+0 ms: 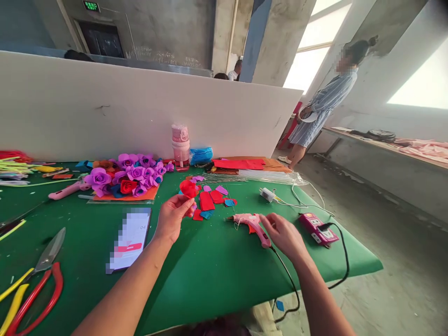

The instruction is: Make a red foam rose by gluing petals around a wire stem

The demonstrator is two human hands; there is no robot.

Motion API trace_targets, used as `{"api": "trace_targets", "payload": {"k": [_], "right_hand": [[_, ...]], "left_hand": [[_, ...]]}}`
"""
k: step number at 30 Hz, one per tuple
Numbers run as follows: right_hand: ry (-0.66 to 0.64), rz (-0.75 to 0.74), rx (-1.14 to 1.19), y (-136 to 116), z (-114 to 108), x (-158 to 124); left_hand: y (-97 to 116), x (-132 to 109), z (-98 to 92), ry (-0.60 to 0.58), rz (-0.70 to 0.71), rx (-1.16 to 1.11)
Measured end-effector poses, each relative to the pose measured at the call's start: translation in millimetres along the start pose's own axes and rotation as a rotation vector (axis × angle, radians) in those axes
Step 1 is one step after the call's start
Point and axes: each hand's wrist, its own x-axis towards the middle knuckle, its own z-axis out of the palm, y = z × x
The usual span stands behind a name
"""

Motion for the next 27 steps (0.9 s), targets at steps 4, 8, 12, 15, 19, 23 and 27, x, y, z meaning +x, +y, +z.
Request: {"api": "trace_targets", "payload": {"k": [4, 8, 12, 15, 19, 23, 27], "right_hand": [[-0.136, -0.045, -0.11, 14, 18, -5], [-0.086, -0.071, 0.058, 17, 19, -2], [-0.027, -0.03, 0.551, 2, 6, -3], [-0.091, -0.02, 0.916, -25, 1, -9], [-0.319, -0.006, 1.078, -60, 6, -17], [-0.256, -0.12, 0.948, -84, 12, -22], [-0.246, -0.28, 0.798, -97, 14, -24]], "left_hand": [[-2, 1, -0.3, 0.003, 0.005, 0.006], [-3, 2, -2.5, 0.005, 0.005, 0.008], [-4, 2, -3.8, 0.006, 0.011, 0.018], [-4, 2, -3.5, 0.021, 0.015, 0.03], [-3, 1, -2.4, 0.033, 0.011, 0.027], [-3, 1, -1.9, 0.021, 0.007, 0.015], [-2, -1, -1.9, 0.022, 0.011, 0.016]]}}
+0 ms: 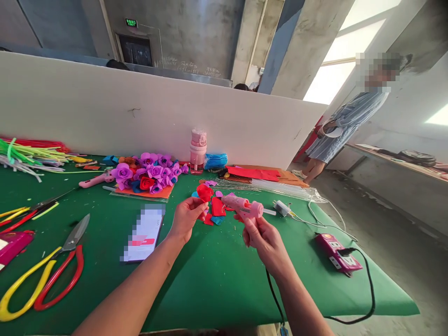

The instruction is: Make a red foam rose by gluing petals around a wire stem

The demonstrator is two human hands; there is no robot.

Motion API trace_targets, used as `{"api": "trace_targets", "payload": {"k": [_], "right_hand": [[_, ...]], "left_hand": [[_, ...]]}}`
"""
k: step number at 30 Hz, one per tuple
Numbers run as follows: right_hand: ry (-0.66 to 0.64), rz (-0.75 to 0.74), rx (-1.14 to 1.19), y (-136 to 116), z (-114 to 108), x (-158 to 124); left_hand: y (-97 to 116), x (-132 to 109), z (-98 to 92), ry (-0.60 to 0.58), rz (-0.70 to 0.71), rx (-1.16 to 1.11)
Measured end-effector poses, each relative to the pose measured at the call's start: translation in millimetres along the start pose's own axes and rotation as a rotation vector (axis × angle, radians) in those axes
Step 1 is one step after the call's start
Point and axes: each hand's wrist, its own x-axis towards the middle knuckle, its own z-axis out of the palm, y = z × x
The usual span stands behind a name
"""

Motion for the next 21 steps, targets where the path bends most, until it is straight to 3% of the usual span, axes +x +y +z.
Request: {"api": "trace_targets", "payload": {"k": [10, 21], "right_hand": [[0.026, -0.129, -0.238, 6, 16, 3], [0.059, -0.176, -0.243, 2, 17, 4]], "left_hand": [[1, -1, 1.2, -0.004, 0.004, 0.006], [-1, 0, -0.9, -0.021, 0.004, -0.001]]}}
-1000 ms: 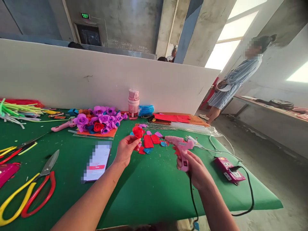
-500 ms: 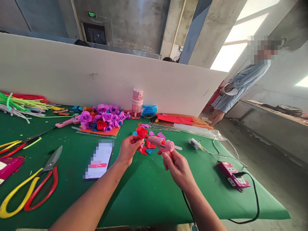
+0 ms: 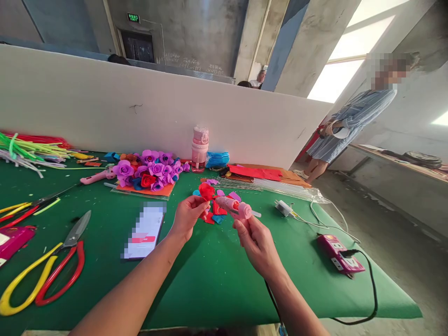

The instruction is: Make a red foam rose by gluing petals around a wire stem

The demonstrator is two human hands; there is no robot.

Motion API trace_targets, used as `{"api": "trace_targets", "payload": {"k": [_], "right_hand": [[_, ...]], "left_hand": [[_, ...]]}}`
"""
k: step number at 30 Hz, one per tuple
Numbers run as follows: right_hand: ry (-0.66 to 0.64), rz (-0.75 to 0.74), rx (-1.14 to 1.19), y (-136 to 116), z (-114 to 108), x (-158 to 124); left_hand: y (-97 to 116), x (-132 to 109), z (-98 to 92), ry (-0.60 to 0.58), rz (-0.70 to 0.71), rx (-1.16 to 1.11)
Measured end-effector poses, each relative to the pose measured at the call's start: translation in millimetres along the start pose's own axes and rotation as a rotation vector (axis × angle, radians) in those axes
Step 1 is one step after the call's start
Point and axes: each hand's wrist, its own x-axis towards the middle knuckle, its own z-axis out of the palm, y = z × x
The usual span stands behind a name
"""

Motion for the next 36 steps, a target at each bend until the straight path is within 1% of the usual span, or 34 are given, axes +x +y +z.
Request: {"api": "trace_targets", "payload": {"k": [19, 27, 31, 36], "right_hand": [[-0.022, 0.003, -0.027, 1.2, 1.9, 1.5], [-0.012, 0.013, -0.012, 0.5, 1.6, 0.9], [0.002, 0.076, 0.044, 2.1, -0.5, -1.3], [-0.015, 0.19, 0.294, 4.5, -3.0, -2.4]], "left_hand": [[0.2, 0.1, 0.0, -0.01, 0.009, 0.001], [1.4, -0.4, 0.5, 0.009, -0.006, -0.003], [0.3, 0.5, -0.2, 0.003, -0.024, -0.003], [-1.5, 2.2, -1.7, -0.018, -0.092, -0.058]]}}
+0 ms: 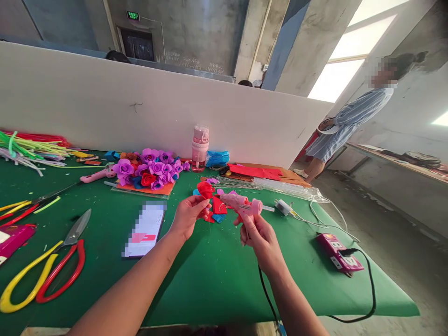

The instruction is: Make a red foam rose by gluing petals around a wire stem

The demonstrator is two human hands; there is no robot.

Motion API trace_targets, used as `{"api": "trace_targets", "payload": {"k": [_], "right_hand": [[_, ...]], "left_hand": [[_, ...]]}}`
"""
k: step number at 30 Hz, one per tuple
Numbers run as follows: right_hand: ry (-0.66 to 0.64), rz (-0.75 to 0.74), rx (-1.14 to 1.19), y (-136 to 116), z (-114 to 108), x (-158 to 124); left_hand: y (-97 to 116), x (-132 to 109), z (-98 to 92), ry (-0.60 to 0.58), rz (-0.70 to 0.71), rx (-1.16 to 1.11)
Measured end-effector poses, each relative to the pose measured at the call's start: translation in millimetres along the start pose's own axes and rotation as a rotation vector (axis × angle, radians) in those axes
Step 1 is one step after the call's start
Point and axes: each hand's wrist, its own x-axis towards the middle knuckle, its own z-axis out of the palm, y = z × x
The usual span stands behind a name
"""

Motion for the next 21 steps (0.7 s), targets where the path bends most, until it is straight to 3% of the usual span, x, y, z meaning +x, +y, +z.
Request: {"api": "trace_targets", "payload": {"k": [7, 21], "right_hand": [[-0.042, 0.012, 0.051, -0.7, 2.9, -4.8], [-0.026, -0.139, -0.186, 1.0, 9.2, -3.9]], "left_hand": [[-1.1, -0.4, -1.1, -0.035, -0.03, -0.021], [-2.2, -1.4, 0.3, -0.062, 0.05, 0.09]]}}
